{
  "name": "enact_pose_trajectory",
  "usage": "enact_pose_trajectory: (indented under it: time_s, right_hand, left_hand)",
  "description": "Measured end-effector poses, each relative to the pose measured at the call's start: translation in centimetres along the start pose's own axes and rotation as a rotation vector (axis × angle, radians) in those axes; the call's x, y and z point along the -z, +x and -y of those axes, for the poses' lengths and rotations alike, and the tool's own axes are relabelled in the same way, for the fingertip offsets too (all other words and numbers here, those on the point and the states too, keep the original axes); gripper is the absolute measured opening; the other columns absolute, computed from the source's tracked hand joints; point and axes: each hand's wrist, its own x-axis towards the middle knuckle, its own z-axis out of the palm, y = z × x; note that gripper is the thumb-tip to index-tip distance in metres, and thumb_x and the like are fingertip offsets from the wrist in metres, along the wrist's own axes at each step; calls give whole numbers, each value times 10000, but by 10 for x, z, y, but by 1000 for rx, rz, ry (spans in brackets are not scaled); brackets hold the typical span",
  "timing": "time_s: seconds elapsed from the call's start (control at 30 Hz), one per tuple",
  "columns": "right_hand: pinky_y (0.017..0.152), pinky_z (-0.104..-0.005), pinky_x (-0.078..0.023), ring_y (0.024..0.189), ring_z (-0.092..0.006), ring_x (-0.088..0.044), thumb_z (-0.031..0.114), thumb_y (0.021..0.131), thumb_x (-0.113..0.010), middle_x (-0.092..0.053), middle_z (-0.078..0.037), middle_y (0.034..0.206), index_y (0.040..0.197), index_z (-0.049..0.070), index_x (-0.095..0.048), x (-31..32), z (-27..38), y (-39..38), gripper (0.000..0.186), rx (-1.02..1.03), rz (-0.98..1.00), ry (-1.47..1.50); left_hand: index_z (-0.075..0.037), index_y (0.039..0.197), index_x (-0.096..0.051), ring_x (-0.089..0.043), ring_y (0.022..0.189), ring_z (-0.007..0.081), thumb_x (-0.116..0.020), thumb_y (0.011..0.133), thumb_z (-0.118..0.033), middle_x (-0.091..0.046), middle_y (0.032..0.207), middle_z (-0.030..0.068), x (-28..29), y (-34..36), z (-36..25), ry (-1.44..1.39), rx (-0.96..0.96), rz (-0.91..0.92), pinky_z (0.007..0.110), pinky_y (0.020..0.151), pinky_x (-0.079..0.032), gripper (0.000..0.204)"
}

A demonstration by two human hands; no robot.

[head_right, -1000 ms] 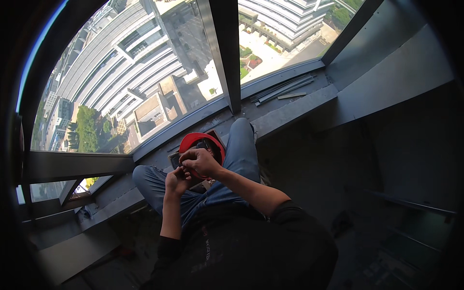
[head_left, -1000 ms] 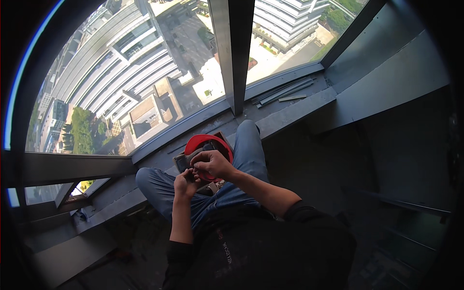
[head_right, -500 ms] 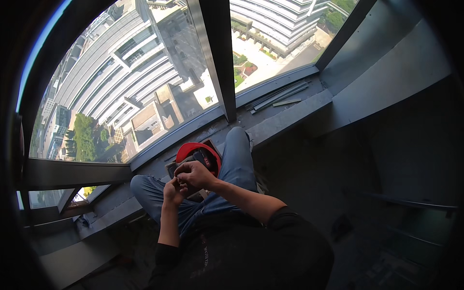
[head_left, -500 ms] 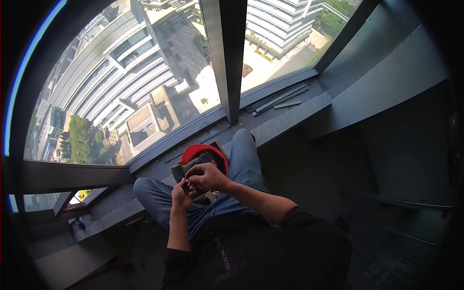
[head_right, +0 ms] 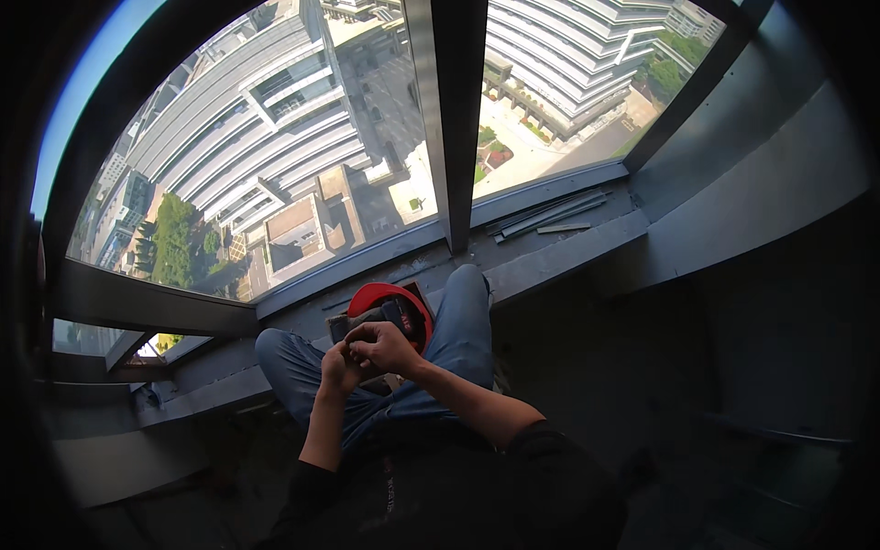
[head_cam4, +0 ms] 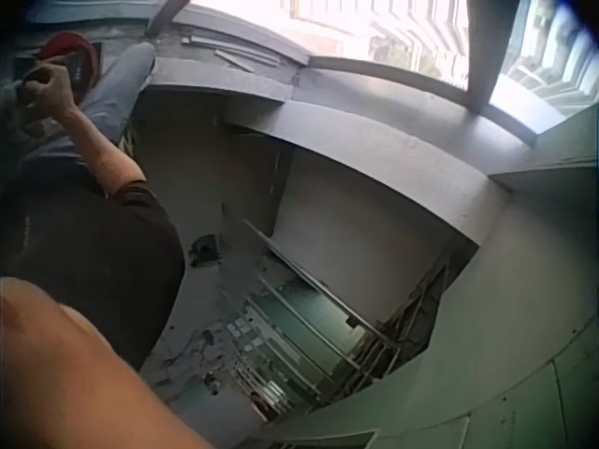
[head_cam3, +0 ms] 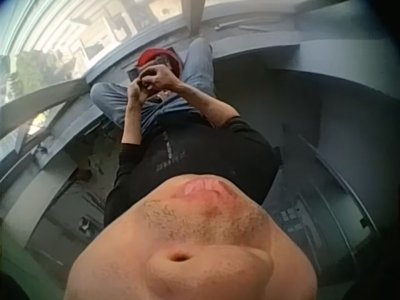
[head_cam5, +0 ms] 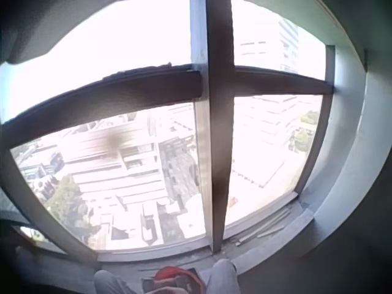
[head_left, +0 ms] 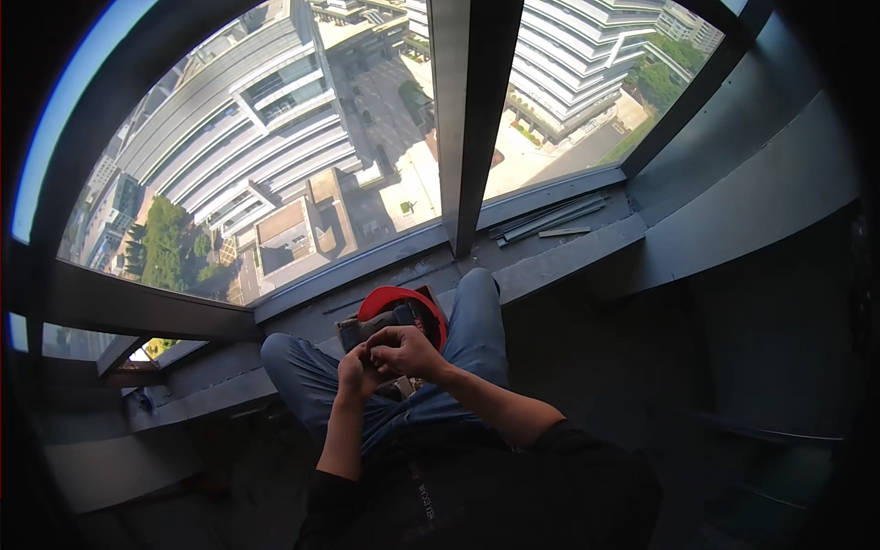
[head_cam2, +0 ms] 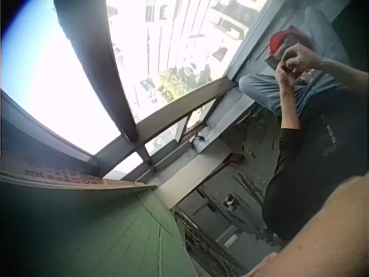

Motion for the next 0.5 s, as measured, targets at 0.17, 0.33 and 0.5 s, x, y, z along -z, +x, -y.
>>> enact_pose_trajectory:
  time_s: [0.17,0.33,0.5]
  right_hand:
    - [777,-256,-584,807,-178,-687,36,943,-620,-739,-157,997,1131,-52,-708,-1,-2,-2,225,26,-18,-13]
    - [776,-264,-581,825,-191,-694,25,940,-615,-740,-161,1009,1124,-54,-709,-9,-1,-4,222,26,-12,-110]
    - [773,-289,-577,840,-213,-698,15,929,-626,-739,-164,1018,1117,-58,-709,-8,-10,-2,218,135,18,-286]
  left_hand:
    - [-44,1091,-618,-516,754,188,-367,1080,-254,-585,874,98,34,19,2,35,99,78,336,655,-437,328]
    - [-34,1187,-608,-588,847,239,-353,1100,-326,-633,1001,138,2,1,2,45,55,-112,414,759,-499,397]
    - [-14,1279,-574,-626,976,293,-362,1098,-340,-640,1153,182,33,24,24,-43,40,50,499,871,-507,428]
